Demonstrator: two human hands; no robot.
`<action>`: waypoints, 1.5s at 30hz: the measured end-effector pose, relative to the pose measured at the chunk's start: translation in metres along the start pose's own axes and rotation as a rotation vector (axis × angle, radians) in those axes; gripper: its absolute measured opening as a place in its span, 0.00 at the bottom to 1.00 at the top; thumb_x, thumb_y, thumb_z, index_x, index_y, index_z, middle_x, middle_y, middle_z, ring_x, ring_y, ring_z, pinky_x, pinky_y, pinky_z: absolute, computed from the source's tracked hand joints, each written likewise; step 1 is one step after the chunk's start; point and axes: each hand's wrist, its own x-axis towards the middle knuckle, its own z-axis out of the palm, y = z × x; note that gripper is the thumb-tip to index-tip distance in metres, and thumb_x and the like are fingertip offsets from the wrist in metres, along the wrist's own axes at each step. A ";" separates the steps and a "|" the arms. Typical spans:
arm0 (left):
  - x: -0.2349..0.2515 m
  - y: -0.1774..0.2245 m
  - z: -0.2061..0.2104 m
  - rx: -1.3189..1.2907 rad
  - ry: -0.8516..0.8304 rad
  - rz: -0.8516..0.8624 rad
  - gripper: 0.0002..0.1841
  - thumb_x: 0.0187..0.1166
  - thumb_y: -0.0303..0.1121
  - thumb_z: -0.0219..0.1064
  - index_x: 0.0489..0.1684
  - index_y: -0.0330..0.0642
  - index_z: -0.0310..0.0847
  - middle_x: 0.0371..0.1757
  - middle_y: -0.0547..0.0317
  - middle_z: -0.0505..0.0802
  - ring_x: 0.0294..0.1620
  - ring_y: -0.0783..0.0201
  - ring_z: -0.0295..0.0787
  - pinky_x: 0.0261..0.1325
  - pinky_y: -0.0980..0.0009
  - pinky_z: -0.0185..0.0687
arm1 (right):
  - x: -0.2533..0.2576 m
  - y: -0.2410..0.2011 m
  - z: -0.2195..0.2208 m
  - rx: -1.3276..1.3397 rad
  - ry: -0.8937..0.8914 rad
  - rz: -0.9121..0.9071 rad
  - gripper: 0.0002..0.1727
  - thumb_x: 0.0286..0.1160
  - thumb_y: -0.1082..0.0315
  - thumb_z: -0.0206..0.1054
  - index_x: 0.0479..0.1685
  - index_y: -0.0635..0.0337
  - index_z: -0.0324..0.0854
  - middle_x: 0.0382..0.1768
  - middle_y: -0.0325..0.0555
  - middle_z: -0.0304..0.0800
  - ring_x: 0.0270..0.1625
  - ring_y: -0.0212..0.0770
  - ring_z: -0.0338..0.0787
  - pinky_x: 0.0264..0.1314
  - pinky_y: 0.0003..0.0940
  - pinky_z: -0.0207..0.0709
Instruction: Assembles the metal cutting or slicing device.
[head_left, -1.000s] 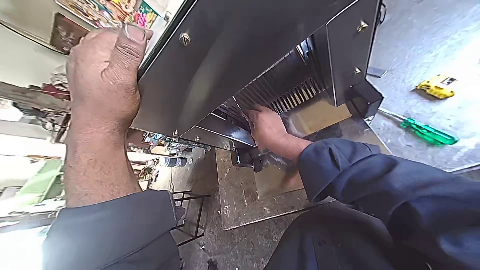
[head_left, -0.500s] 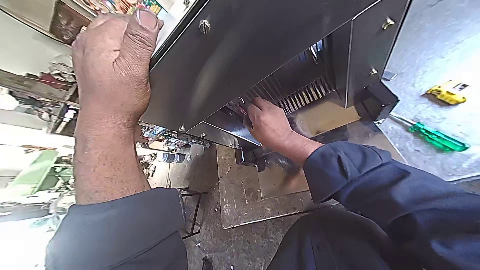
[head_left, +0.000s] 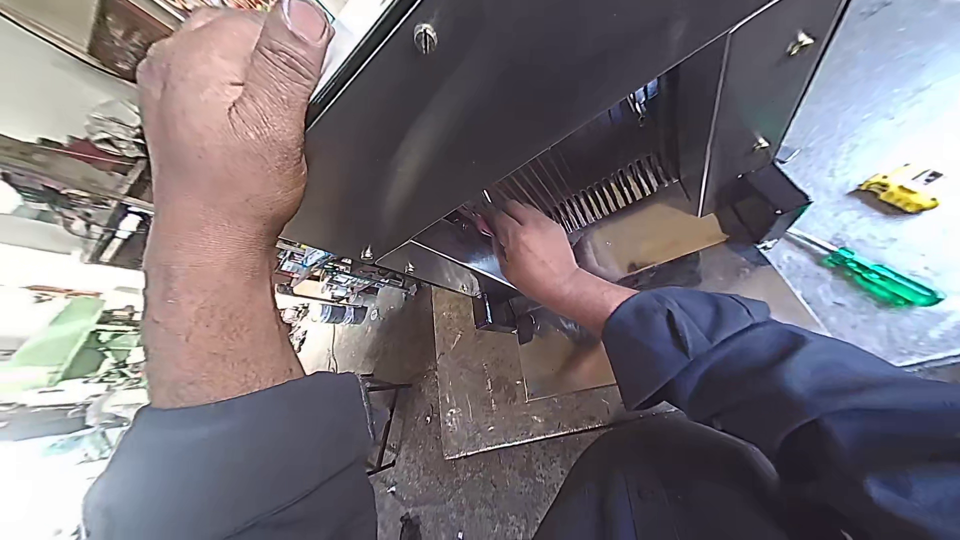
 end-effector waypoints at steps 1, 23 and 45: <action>0.001 -0.001 0.000 -0.003 0.000 -0.004 0.32 0.88 0.65 0.48 0.39 0.44 0.84 0.40 0.56 0.87 0.47 0.66 0.84 0.53 0.55 0.77 | -0.004 0.005 -0.002 -0.008 -0.080 0.042 0.14 0.80 0.72 0.64 0.58 0.61 0.90 0.52 0.53 0.92 0.57 0.53 0.92 0.56 0.48 0.87; 0.015 -0.051 0.003 0.111 -0.028 0.100 0.29 0.91 0.64 0.41 0.61 0.62 0.87 0.59 0.62 0.91 0.66 0.65 0.86 0.70 0.52 0.78 | 0.011 0.001 -0.004 0.051 0.030 0.028 0.13 0.76 0.74 0.65 0.53 0.58 0.92 0.50 0.49 0.93 0.57 0.50 0.91 0.56 0.45 0.85; 0.018 -0.065 0.002 0.113 -0.029 0.073 0.25 0.91 0.64 0.42 0.65 0.71 0.85 0.59 0.67 0.91 0.64 0.68 0.87 0.67 0.53 0.80 | 0.004 0.010 -0.004 0.042 -0.020 0.012 0.18 0.79 0.73 0.63 0.62 0.52 0.91 0.53 0.46 0.93 0.59 0.48 0.90 0.58 0.43 0.86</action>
